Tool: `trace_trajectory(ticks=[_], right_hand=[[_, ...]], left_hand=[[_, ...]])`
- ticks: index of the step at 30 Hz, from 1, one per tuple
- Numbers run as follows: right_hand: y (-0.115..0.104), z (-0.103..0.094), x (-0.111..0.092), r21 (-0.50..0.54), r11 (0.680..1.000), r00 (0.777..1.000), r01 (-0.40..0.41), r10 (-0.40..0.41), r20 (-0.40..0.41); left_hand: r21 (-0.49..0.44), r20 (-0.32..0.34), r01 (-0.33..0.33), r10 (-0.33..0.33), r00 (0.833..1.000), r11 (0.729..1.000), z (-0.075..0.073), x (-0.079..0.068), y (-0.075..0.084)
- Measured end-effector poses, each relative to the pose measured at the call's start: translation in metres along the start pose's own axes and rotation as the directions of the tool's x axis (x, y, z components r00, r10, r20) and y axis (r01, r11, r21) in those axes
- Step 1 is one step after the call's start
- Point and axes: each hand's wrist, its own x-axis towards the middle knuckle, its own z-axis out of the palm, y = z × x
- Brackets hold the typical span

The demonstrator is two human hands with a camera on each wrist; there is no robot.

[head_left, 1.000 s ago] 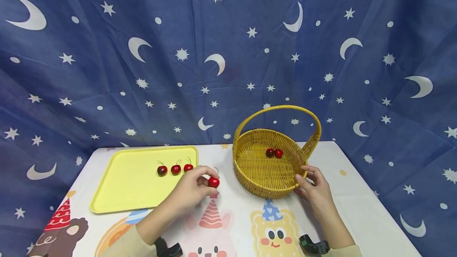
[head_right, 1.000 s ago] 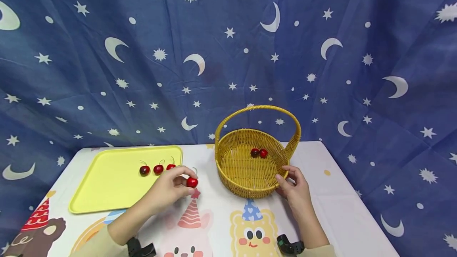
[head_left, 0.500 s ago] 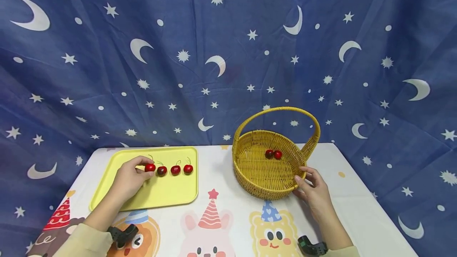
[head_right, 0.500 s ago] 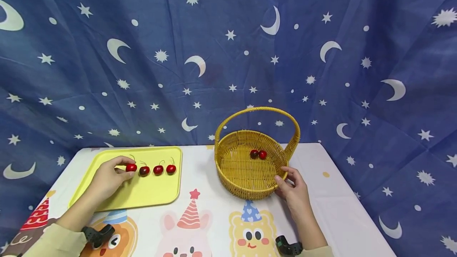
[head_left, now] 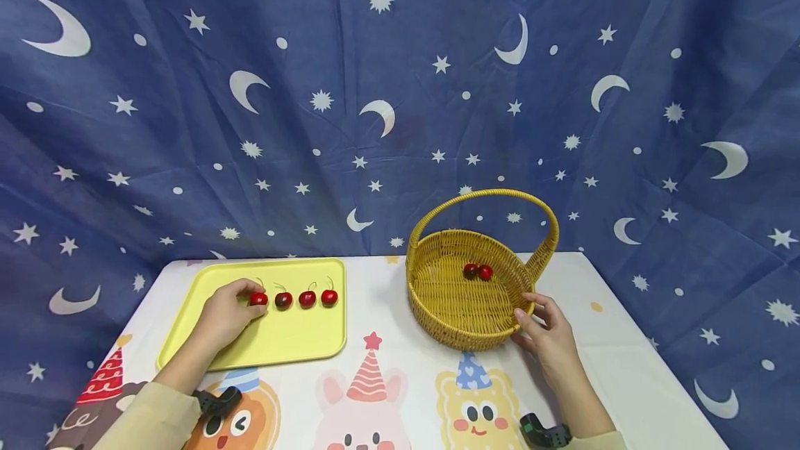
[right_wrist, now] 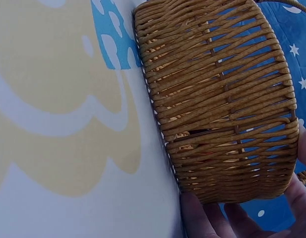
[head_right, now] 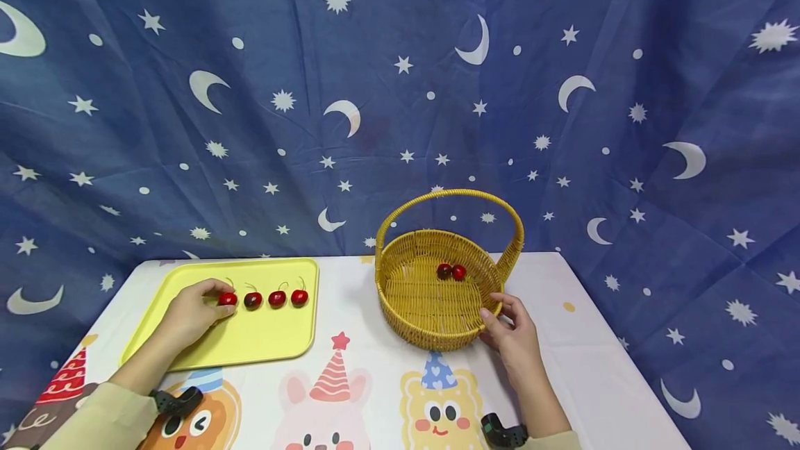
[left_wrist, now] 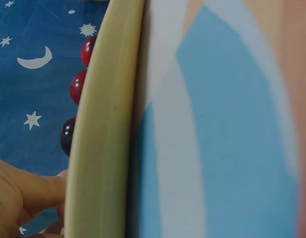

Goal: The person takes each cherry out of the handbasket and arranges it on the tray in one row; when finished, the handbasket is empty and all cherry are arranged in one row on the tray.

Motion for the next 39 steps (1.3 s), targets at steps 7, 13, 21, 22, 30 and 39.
trace_trajectory(ticks=[7,13,21,22,30,39], right_hand=[[0.000,0.000,0.001,0.007,1.000,1.000,0.000,0.000,0.002],[0.000,0.000,0.000,0.003,1.000,1.000,-0.006,0.006,0.000],[-0.001,0.000,0.001,0.002,1.000,1.000,-0.011,0.011,0.003],[-0.001,-0.001,0.001,0.002,1.000,1.000,-0.010,0.010,0.002],[-0.001,-0.002,-0.001,0.007,1.000,1.000,0.001,-0.001,0.003],[-0.002,-0.001,-0.001,0.004,1.000,1.000,0.003,-0.003,0.004]], left_hand=[[-0.009,0.015,0.011,-0.011,1.000,1.000,-0.002,-0.002,0.000],[-0.014,0.009,-0.017,0.017,1.000,1.000,-0.006,-0.002,0.001],[-0.051,-0.042,-0.078,0.076,0.996,0.996,-0.012,-0.011,0.033],[-0.069,-0.042,-0.089,0.086,0.995,0.994,-0.010,-0.014,0.042],[-0.245,-0.011,-0.308,0.315,0.949,0.920,0.034,-0.039,0.129],[-0.355,0.195,-0.500,0.586,0.787,0.790,0.093,-0.043,0.232]])
